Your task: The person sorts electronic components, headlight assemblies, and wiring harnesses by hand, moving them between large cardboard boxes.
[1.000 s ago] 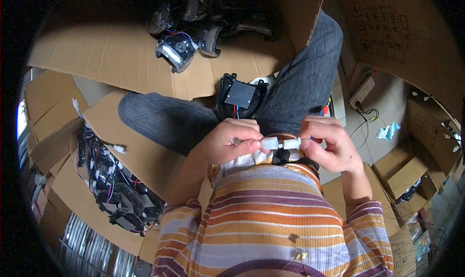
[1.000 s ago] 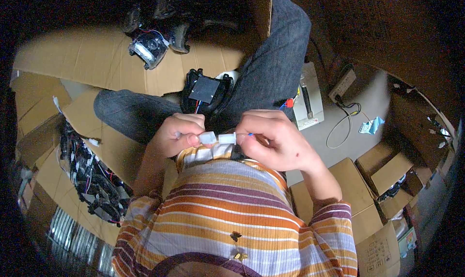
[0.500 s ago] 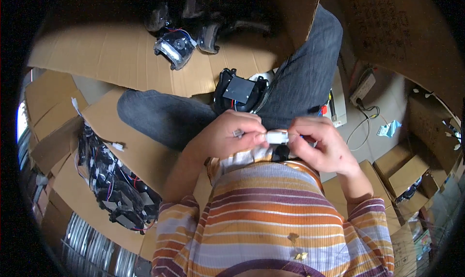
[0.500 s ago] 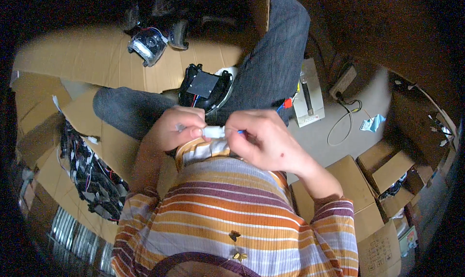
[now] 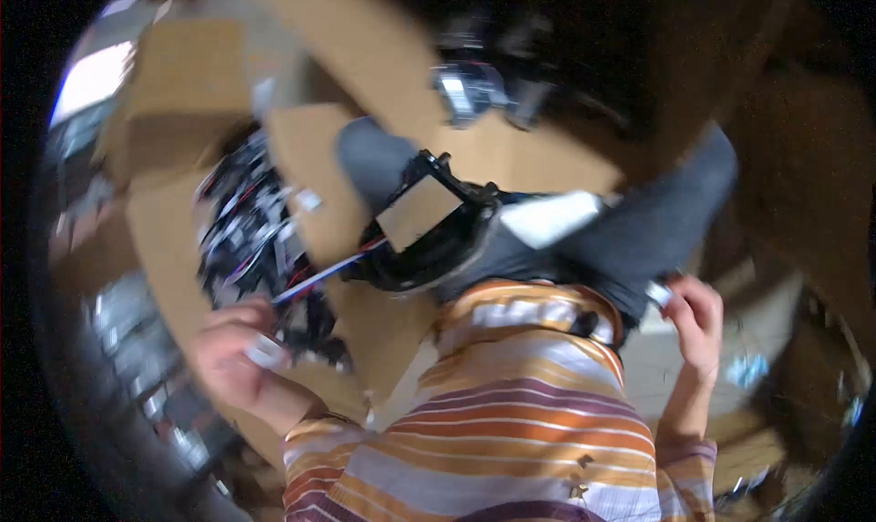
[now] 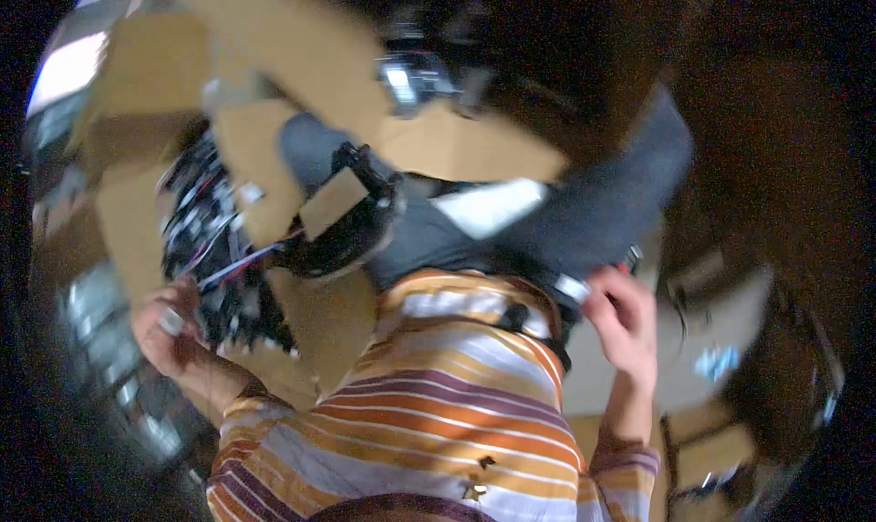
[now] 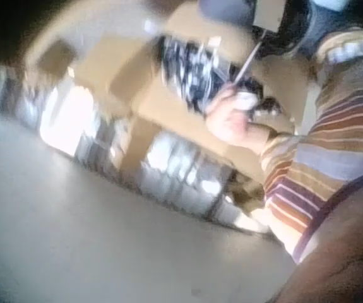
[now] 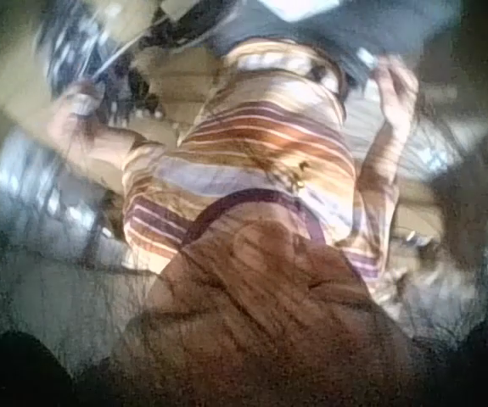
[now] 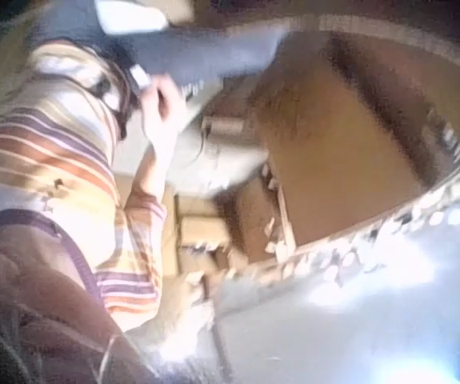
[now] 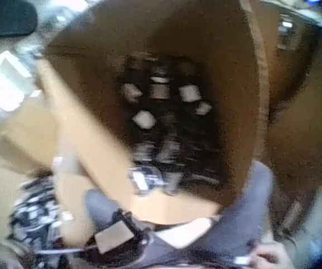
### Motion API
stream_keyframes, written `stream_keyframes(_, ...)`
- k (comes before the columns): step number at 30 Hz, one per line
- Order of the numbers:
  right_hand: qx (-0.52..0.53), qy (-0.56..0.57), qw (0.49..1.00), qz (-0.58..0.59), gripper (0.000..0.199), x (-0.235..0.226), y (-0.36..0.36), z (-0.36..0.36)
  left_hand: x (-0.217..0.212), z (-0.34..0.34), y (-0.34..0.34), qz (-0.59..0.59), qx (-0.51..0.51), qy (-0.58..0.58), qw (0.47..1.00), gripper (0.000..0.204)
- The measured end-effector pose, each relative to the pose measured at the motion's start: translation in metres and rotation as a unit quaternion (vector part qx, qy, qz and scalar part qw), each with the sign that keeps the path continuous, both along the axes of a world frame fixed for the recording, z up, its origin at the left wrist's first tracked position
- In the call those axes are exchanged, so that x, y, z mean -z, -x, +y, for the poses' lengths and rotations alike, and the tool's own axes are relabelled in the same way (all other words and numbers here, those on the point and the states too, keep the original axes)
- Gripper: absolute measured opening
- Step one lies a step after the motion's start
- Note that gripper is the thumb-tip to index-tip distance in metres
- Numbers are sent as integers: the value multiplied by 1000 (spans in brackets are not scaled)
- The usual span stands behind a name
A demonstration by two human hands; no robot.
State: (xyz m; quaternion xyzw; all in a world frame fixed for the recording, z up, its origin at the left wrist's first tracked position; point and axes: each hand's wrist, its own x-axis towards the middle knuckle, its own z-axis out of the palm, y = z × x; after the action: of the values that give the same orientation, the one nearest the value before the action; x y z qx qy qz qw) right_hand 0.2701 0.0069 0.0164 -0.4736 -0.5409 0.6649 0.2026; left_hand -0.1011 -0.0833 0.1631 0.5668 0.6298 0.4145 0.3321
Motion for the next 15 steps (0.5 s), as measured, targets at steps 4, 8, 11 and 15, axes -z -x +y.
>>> stream_keyframes(4,9,11,1000,17,15,9,-2,-7,-93,-79,38,370,-311,72,873,30)
stream_keyframes(8,-50,-3,997,55,18,19,7,1,-118,-110,72,411,-416,155,796,20)
stream_keyframes(11,-72,-2,997,30,17,16,12,4,-60,-124,98,760,-268,266,530,37)
stream_keyframes(15,-82,-12,996,15,16,11,20,0,24,-104,59,474,-224,200,828,31)
